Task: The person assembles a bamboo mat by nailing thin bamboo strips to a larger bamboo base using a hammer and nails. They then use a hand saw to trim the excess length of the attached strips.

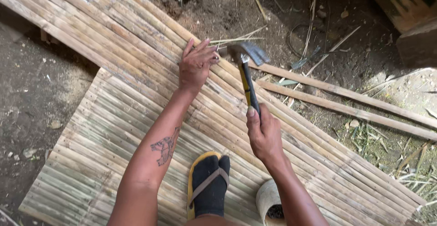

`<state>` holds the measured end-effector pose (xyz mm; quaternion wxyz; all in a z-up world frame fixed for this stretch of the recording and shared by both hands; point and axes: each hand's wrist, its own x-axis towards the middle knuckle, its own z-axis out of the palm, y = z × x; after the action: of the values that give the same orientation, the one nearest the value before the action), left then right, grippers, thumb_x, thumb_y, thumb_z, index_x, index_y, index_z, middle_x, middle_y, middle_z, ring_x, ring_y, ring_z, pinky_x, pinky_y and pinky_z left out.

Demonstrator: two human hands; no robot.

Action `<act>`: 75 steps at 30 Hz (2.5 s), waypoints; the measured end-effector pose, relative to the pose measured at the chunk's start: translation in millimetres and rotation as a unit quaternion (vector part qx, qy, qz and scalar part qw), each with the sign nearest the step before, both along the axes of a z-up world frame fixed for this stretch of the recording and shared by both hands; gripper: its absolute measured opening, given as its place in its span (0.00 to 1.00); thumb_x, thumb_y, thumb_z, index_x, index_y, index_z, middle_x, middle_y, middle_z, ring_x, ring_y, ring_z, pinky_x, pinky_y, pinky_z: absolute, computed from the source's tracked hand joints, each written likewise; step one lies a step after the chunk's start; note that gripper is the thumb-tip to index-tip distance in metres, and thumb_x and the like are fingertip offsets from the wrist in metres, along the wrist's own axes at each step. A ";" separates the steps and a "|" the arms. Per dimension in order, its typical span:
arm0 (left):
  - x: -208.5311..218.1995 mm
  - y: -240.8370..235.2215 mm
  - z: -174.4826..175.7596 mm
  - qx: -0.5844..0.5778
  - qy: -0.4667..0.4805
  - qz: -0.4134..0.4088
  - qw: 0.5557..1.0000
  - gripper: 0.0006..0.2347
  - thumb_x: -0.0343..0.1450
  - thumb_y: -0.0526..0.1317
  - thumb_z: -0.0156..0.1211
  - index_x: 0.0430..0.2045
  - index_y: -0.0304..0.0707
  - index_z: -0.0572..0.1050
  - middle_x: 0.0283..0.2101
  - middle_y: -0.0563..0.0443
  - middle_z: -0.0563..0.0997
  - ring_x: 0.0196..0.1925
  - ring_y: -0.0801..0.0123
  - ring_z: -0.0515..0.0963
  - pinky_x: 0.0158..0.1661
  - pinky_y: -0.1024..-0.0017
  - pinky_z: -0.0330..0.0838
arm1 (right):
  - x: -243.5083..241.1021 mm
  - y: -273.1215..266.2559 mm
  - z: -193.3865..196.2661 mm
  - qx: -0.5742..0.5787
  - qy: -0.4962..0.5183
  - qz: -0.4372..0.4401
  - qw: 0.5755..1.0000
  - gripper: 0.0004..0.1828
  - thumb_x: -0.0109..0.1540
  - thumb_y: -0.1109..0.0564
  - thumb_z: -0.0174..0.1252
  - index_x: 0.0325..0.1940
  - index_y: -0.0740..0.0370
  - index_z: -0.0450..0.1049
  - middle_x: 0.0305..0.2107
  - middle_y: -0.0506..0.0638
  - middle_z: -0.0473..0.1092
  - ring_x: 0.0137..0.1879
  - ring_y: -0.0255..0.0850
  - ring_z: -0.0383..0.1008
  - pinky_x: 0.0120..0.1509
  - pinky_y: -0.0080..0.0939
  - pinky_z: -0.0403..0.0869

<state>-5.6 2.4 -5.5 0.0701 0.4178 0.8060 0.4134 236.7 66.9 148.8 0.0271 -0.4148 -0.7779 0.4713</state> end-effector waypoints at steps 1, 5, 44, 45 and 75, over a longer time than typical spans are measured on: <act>4.3 -3.4 -1.2 -0.007 -0.005 0.001 1.000 0.06 0.73 0.32 0.61 0.33 0.48 0.83 0.54 0.58 0.84 0.67 0.70 0.74 0.75 0.57 0.48 | -0.5 -3.7 4.5 -0.003 0.002 -0.004 1.000 0.22 0.70 0.42 0.44 0.37 0.64 0.66 0.14 0.54 0.68 0.19 0.46 0.71 0.27 0.49 0.67; 1.0 0.9 1.9 -0.004 0.017 -0.002 1.000 0.08 0.74 0.30 0.58 0.35 0.48 0.82 0.55 0.58 0.84 0.69 0.70 0.74 0.76 0.57 0.47 | -22.9 -1.4 7.4 0.008 0.067 0.003 0.998 0.20 0.70 0.45 0.42 0.41 0.65 0.65 0.15 0.54 0.67 0.19 0.46 0.69 0.25 0.49 0.66; -93.5 81.8 20.1 -0.537 0.023 -0.189 0.822 0.21 0.79 0.49 0.38 0.24 0.41 0.78 0.33 0.50 0.80 0.36 0.63 0.80 0.42 0.62 0.74 | -32.0 7.1 -11.1 -0.077 0.049 -0.083 0.992 0.23 0.71 0.42 0.44 0.39 0.67 0.67 0.16 0.62 0.64 0.21 0.59 0.63 0.23 0.58 0.61; -89.0 79.7 22.7 -0.535 0.018 -0.185 0.824 0.22 0.80 0.49 0.37 0.23 0.41 0.78 0.32 0.50 0.80 0.35 0.63 0.80 0.42 0.62 0.73 | -28.3 5.8 -11.0 -0.069 0.071 -0.095 0.991 0.23 0.70 0.42 0.43 0.39 0.66 0.66 0.15 0.60 0.64 0.19 0.56 0.64 0.22 0.56 0.62; -80.9 69.8 54.1 -0.523 0.011 -0.146 0.840 0.22 0.77 0.50 0.40 0.37 0.35 0.83 0.47 0.41 0.84 0.50 0.55 0.81 0.54 0.57 0.71 | -15.0 12.3 -54.4 0.065 0.020 0.056 0.996 0.15 0.69 0.48 0.44 0.44 0.63 0.65 0.18 0.65 0.70 0.26 0.66 0.74 0.32 0.64 0.69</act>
<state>-86.5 72.3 48.6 0.3285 0.4370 0.8326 -0.0889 221.7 79.1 94.4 0.0431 -0.3580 -0.8284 0.4286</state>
